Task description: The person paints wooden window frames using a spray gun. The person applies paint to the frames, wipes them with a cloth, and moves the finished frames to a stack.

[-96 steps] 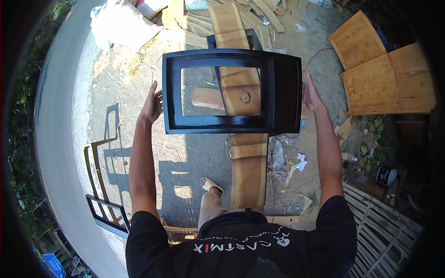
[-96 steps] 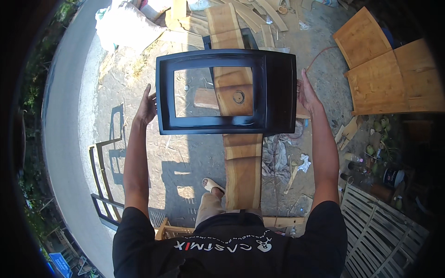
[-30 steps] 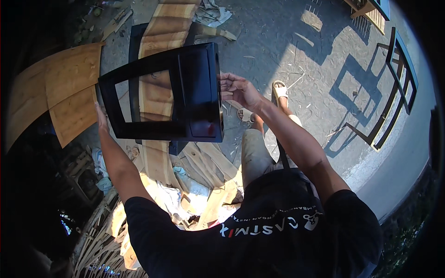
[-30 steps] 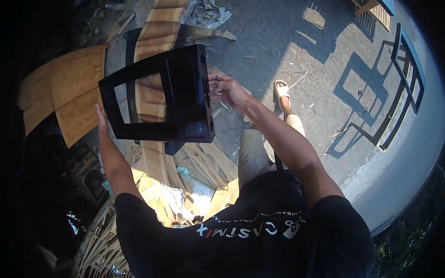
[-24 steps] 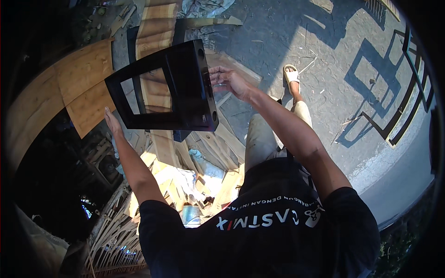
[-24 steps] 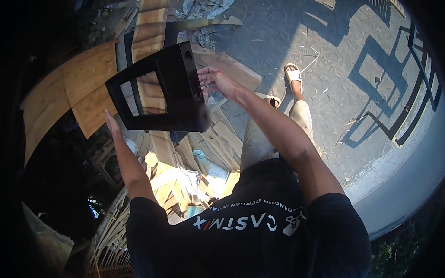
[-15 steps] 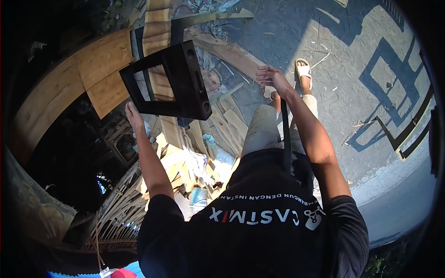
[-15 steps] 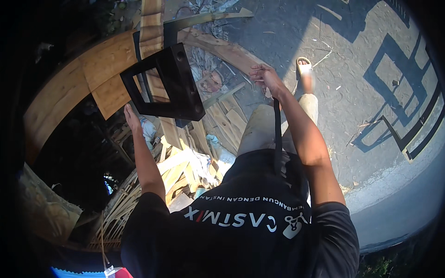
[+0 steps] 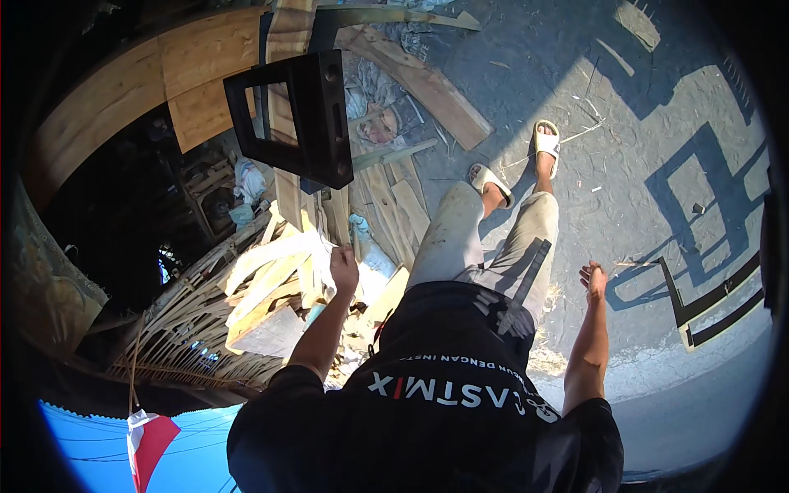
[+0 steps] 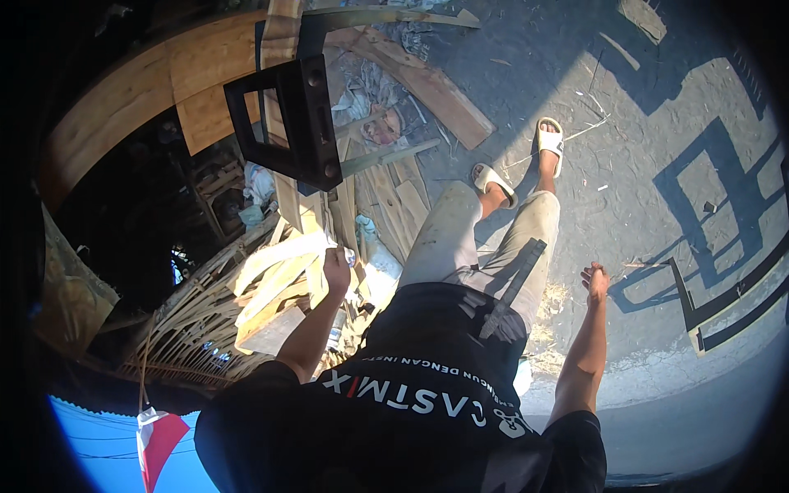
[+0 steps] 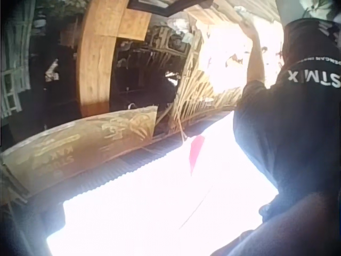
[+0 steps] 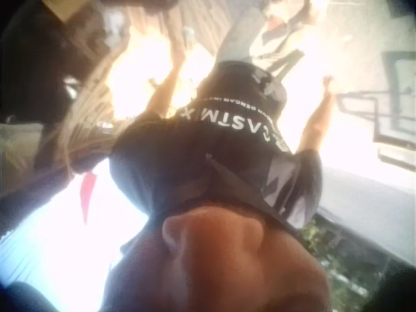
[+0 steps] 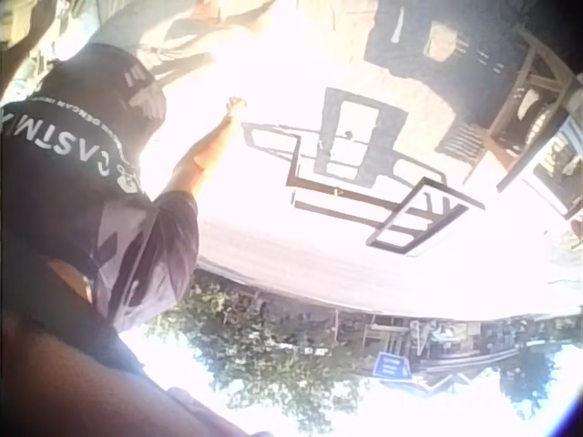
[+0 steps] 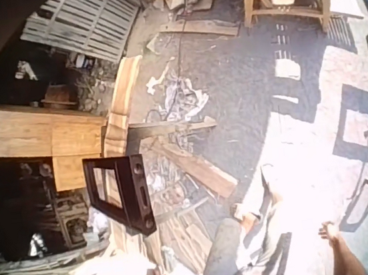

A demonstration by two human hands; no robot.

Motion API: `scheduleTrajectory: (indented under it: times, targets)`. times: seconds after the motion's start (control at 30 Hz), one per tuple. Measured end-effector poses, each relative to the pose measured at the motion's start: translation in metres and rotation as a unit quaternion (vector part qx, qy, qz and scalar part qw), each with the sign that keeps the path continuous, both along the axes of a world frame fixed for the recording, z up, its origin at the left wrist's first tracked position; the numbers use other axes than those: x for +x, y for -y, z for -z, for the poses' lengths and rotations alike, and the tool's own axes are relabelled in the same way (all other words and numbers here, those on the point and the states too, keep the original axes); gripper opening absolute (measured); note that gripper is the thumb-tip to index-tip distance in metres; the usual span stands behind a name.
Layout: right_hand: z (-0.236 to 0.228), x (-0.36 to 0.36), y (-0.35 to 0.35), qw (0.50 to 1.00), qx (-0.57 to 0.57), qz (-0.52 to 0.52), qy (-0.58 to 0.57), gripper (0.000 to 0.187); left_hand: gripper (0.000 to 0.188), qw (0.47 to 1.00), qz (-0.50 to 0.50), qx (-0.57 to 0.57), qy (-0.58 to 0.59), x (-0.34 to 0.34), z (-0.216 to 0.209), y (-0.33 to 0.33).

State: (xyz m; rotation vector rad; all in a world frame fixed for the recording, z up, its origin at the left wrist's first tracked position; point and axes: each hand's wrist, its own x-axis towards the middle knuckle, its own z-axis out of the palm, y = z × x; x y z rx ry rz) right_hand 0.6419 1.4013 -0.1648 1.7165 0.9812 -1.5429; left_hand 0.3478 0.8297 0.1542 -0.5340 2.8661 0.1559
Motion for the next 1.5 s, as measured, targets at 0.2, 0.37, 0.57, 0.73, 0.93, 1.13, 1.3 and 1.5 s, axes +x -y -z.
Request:
scheduleTrajectory:
  times: [0.2, 0.37, 0.57, 0.73, 0.93, 1.13, 1.3, 1.5]
  targets:
    - [-0.001, -0.039, 0.053, 0.996, -0.037, -0.034, -0.080, 0.057, 0.082, 0.833, -0.097, 0.311, 0.447, 0.102, 0.157, -0.094]
    - [-0.031, -0.093, 0.086, 0.913, 0.111, -0.340, -0.194, 0.080, 0.131, 0.785, 0.056, 0.244, 0.566, 0.182, 0.228, -0.185]
    - [-0.054, -0.033, 0.063, 0.764, 0.219, -0.568, -0.216, 0.094, 0.121, 0.847, 0.006, 0.102, 0.522, 0.315, 0.300, -0.247]
    - [0.008, 0.092, -0.010, 0.713, 0.217, -0.637, -0.195, 0.090, 0.087, 0.872, -0.037, 0.159, 0.462, 0.357, 0.289, -0.279]
    - [0.026, 0.126, -0.065, 0.748, 0.146, -0.615, -0.202, 0.078, 0.071, 0.942, -0.002, 0.074, 0.328, 0.393, 0.281, -0.329]
    - [0.051, 0.179, -0.097, 0.785, 0.161, -0.557, -0.218, 0.059, 0.064, 0.960, 0.055, -0.005, 0.275, 0.433, 0.303, -0.353]
    - [0.024, 0.156, -0.104, 0.778, 0.151, -0.569, -0.220, 0.055, 0.059, 0.958, 0.048, -0.004, 0.281, 0.439, 0.306, -0.368]
    - [0.027, 0.147, -0.118, 0.810, 0.111, -0.540, -0.197, 0.050, 0.054, 0.958, 0.035, -0.009, 0.285, 0.433, 0.305, -0.385]
